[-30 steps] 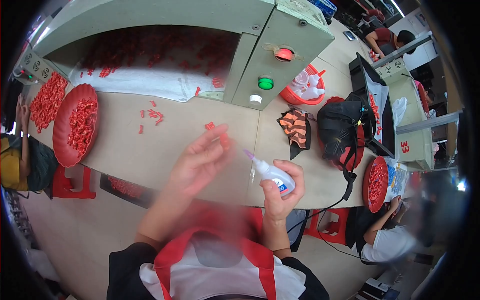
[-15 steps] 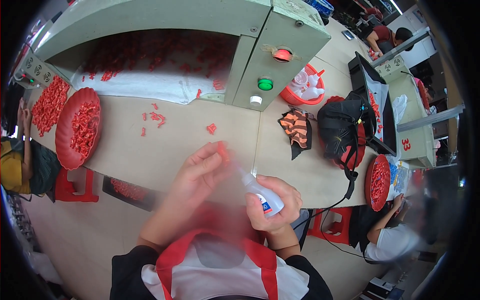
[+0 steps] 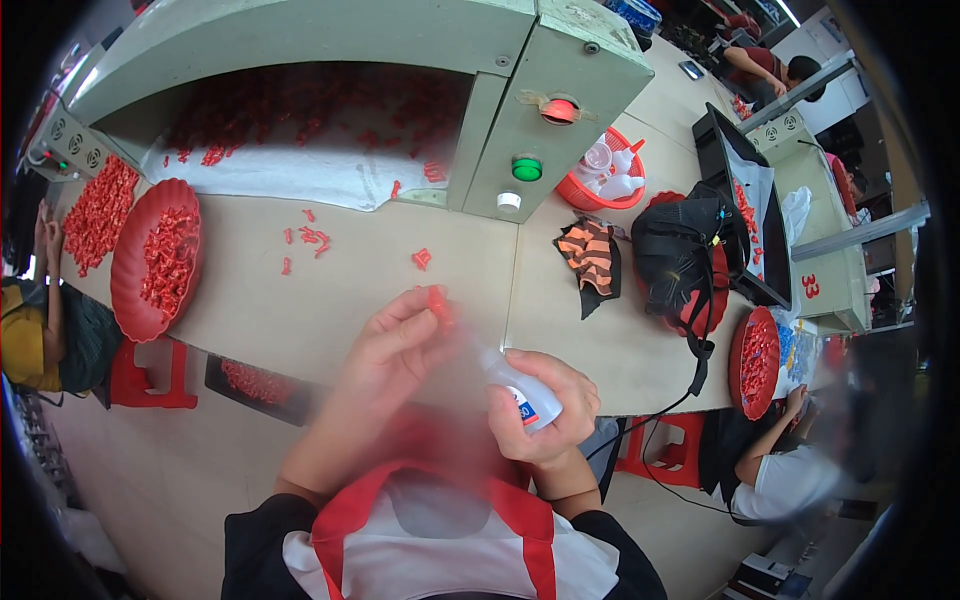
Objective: The person retrieves plastic pieces from a machine, applies adhesive to components using a needle-tip glue bottle, and presses the pieces together by hand.
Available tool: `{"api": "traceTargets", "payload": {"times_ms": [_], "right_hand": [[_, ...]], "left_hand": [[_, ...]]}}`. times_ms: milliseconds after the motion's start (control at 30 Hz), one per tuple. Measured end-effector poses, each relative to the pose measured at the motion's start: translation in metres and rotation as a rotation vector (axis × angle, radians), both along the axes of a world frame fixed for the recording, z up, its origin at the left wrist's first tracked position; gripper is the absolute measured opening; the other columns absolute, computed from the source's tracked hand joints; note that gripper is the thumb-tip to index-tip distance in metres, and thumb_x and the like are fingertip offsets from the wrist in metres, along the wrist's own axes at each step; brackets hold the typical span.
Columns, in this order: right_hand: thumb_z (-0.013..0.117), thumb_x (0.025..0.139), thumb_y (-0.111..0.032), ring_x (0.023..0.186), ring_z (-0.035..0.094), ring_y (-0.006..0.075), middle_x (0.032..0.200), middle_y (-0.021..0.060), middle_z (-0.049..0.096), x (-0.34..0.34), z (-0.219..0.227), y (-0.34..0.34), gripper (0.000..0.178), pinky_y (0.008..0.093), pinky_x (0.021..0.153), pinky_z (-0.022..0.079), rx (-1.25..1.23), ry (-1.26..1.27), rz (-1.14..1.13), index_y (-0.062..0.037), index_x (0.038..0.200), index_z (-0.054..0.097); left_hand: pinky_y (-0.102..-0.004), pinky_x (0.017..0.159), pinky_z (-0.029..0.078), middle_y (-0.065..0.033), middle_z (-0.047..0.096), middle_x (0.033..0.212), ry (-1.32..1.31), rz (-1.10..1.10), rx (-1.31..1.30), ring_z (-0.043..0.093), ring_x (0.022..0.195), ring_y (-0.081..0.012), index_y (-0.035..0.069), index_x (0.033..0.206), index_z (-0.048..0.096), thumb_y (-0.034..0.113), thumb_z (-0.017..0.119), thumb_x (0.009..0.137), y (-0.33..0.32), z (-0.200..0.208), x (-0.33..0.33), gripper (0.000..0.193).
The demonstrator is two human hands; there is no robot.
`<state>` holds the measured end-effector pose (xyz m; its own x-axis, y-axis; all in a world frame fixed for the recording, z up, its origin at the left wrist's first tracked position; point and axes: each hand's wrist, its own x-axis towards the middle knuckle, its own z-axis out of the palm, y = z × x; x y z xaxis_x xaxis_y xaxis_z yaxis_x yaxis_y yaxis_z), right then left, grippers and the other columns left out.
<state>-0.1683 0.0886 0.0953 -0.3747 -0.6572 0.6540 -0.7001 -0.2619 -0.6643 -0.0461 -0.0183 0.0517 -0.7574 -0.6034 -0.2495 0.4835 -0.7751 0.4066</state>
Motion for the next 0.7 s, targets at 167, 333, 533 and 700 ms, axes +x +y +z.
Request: {"api": "traceTargets", "payload": {"times_ms": [167,333,533,700], "right_hand": [[0.062,0.056,-0.003,0.055,0.062,0.0202,0.07,0.0107,0.063,0.0024,0.0015,0.0016,0.027,0.0257,0.054,0.049,0.034,0.042,-0.003,0.0013,0.082,0.06],[0.062,0.055,-0.003,0.055,0.062,0.0196,0.069,0.0102,0.062,0.0021,0.0043,0.0028,0.027,0.0252,0.054,0.049,0.026,0.018,-0.007,0.0013,0.082,0.06],[0.062,0.056,-0.004,0.054,0.061,0.0193,0.069,0.0097,0.062,0.0016,0.0032,0.0029,0.027,0.0252,0.054,0.049,0.035,-0.001,-0.019,0.0014,0.082,0.059],[0.061,0.056,-0.003,0.053,0.061,0.019,0.069,0.0089,0.062,0.0002,0.0036,0.0005,0.027,0.0252,0.052,0.048,0.019,0.017,-0.007,0.0014,0.083,0.059]], "left_hand": [[-0.031,0.074,0.054,-0.0147,0.057,0.104,0.0,0.0,0.014,0.061,0.09,-0.0263,0.0,0.112,0.049,0.009,0.051,0.086,0.0028,-0.0017,0.0033,0.027],[-0.0306,0.074,0.054,-0.0139,0.057,0.102,-0.01,-0.005,0.03,0.061,0.088,-0.0249,0.0,0.11,0.049,0.009,0.05,0.087,0.0045,0.0026,0.0026,0.025],[-0.0293,0.074,0.054,-0.0125,0.055,0.099,0.008,-0.001,0.045,0.061,0.085,-0.0219,0.0,0.107,0.048,0.01,0.05,0.087,0.0047,0.0037,0.0014,0.023],[-0.0293,0.073,0.054,-0.0125,0.055,0.099,0.026,-0.019,0.066,0.062,0.085,-0.0214,0.001,0.108,0.047,0.01,0.051,0.087,0.0024,0.0059,0.0001,0.024]]}}
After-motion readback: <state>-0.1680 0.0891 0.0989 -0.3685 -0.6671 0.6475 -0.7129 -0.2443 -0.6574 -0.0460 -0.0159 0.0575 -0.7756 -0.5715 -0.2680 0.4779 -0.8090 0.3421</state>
